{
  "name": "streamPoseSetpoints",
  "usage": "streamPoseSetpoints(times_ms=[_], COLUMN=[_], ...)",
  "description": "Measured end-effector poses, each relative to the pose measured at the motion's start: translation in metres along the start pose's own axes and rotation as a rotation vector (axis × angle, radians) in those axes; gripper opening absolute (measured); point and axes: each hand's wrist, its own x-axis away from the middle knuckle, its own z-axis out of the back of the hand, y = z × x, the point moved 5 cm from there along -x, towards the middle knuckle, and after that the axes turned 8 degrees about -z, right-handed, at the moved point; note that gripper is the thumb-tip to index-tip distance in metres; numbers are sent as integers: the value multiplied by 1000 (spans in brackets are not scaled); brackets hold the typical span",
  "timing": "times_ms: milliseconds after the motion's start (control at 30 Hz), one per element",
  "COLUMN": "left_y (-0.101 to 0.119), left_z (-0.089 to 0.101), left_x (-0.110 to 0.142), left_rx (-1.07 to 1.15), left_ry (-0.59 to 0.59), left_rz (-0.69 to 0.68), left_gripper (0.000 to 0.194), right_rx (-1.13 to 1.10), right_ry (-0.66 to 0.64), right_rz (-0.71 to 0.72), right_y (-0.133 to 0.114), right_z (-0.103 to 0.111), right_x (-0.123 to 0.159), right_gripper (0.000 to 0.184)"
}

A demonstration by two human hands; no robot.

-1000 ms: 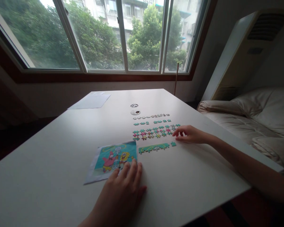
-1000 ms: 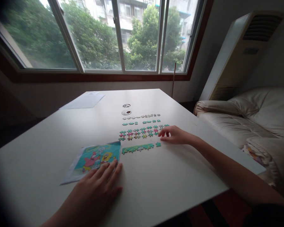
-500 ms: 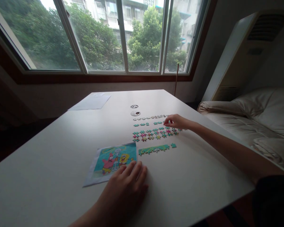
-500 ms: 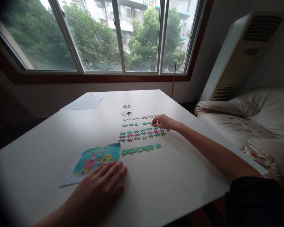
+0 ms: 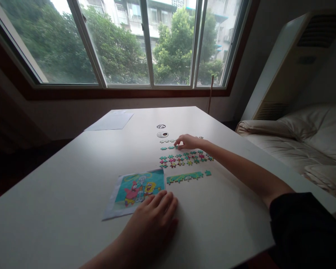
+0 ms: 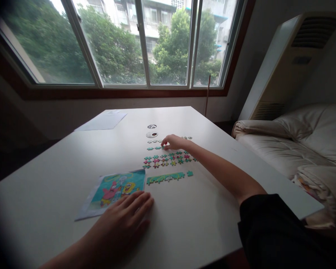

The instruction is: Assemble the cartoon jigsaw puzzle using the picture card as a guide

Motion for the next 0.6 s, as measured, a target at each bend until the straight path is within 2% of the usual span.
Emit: streamPoseSetpoints(times_ms=[200,367,467,600], left_y=[0,0,1,-1], left_z=[0,0,0,0], left_x=[0,1,2,1], left_rx=[7,2,-5,-2], left_ry=[3,12,4,-30], left_rz=[-2,4,6,4], left_gripper=[34,34,35,35], right_rx=[-12,-58,-103,-224], right_ry=[-70,20,80,106], right_rz=[-81,-79,-57,19], right_y=[3,1,-3,-7], right_z=[4,9,12,18], right_x=[-11,-10,7,51], right_gripper=[20,21,25,23])
